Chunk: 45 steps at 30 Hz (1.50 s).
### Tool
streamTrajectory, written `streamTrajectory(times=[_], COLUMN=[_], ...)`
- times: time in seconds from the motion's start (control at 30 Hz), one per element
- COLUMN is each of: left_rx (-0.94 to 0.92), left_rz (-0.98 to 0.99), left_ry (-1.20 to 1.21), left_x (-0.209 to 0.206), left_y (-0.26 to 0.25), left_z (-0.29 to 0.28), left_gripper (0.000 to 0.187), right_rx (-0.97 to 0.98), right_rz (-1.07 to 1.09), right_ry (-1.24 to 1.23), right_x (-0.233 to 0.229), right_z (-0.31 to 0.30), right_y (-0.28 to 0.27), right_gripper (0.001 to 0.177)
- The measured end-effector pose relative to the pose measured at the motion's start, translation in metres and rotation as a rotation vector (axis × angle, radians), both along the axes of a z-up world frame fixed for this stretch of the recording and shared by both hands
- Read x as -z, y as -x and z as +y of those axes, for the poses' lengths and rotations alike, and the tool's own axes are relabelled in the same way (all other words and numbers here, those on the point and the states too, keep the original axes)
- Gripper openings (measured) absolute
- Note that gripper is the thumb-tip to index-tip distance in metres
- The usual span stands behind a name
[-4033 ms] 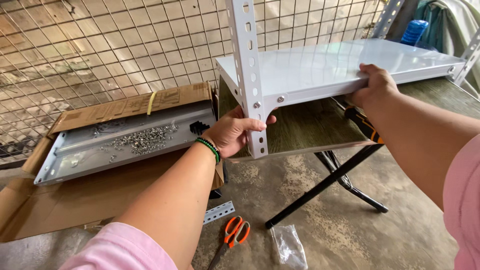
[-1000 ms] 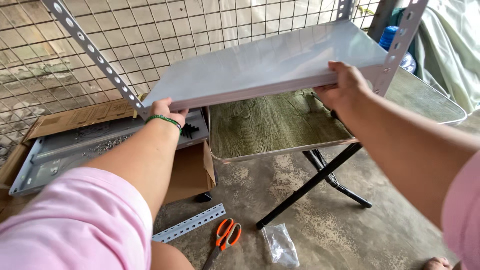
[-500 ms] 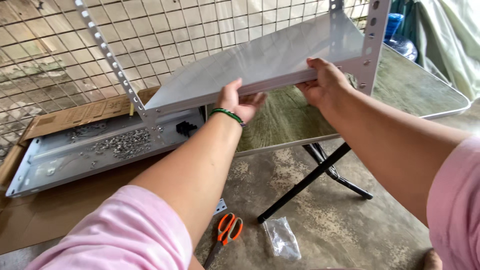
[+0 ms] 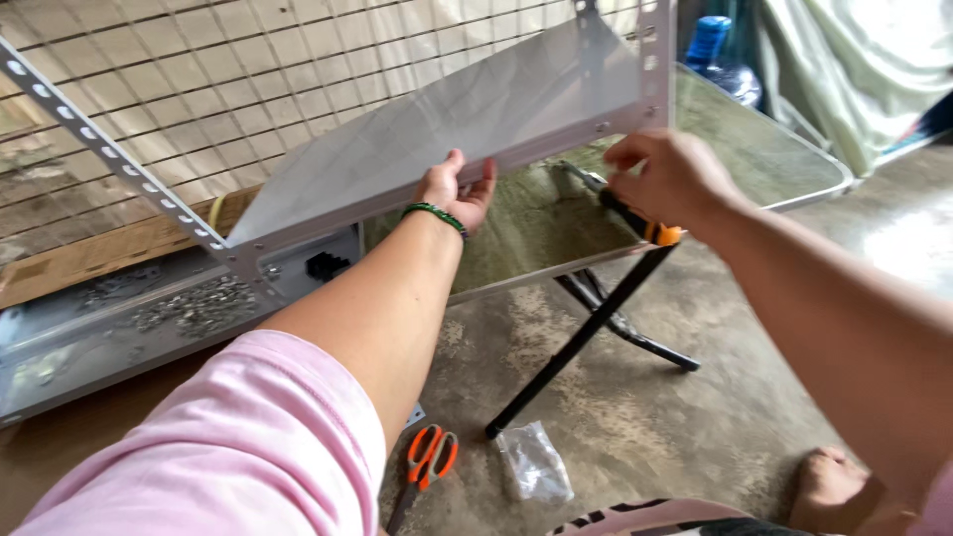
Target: The person assembles a metal shelving unit by attaching vertical supports to a shelf panel using a screwdriver. They secure multiple screws into pre-drilled holes and attach metal brackets to the underside of the shelf.
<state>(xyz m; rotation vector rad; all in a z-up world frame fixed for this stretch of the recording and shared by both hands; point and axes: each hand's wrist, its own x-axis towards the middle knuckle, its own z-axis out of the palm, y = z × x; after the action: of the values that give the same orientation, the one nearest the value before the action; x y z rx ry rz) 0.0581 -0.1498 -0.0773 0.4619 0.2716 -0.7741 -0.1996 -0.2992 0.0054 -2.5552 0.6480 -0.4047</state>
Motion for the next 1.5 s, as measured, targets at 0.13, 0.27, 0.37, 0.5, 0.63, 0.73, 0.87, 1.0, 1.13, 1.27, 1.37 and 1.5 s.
streamTrajectory(times=[0.13, 0.27, 0.37, 0.5, 0.63, 0.73, 0.87, 1.0, 1.13, 1.27, 1.37, 1.5], left_rx=[-0.026, -0.034, -0.011, -0.031, -0.039, -0.04, -0.051, -0.059, -0.055, -0.046, -0.053, -0.052], left_rz=[0.005, 0.017, -0.032, -0.057, -0.041, -0.048, -0.062, -0.029, -0.05, -0.092, -0.059, -0.162], left_ry=[0.01, -0.006, 0.021, 0.018, 0.01, 0.016, -0.003, 0.007, 0.001, 0.001, -0.028, -0.003], left_x=[-0.003, -0.005, -0.005, -0.006, -0.009, -0.009, -0.015, -0.015, -0.013, -0.017, -0.015, -0.015], left_y=[0.007, 0.008, 0.012, 0.015, 0.018, 0.023, 0.026, 0.029, 0.03, 0.028, 0.032, 0.037], left_z=[-0.003, 0.007, 0.005, 0.006, 0.006, 0.007, 0.008, 0.01, 0.01, 0.01, 0.013, 0.014], left_gripper=[0.028, 0.027, 0.024, 0.023, 0.025, 0.025, 0.025, 0.025, 0.026, 0.026, 0.027, 0.026], right_rx=[-0.056, 0.031, 0.148, 0.227, 0.293, 0.207, 0.164, 0.196, 0.184, 0.206, 0.181, 0.232], right_rz=[0.193, 0.237, 0.238, 0.139, -0.02, -0.22, -0.252, -0.213, -0.201, -0.162, -0.063, -0.2], right_ry=[0.429, 0.312, 0.169, -0.368, -0.635, -0.542, -0.436, -0.47, -0.451, -0.315, 0.018, -0.588], right_x=[0.012, 0.023, 0.027, 0.03, 0.034, 0.026, 0.003, -0.006, -0.006, -0.01, -0.012, -0.015], right_z=[0.005, 0.006, -0.003, 0.006, 0.034, 0.047, 0.058, 0.071, 0.074, 0.072, 0.072, 0.065], right_y=[0.006, 0.004, 0.016, 0.043, 0.082, 0.094, 0.088, 0.084, 0.085, 0.087, 0.086, 0.075], right_gripper=[0.052, 0.056, 0.054, 0.041, 0.046, 0.048, 0.046, 0.044, 0.042, 0.036, 0.028, 0.028])
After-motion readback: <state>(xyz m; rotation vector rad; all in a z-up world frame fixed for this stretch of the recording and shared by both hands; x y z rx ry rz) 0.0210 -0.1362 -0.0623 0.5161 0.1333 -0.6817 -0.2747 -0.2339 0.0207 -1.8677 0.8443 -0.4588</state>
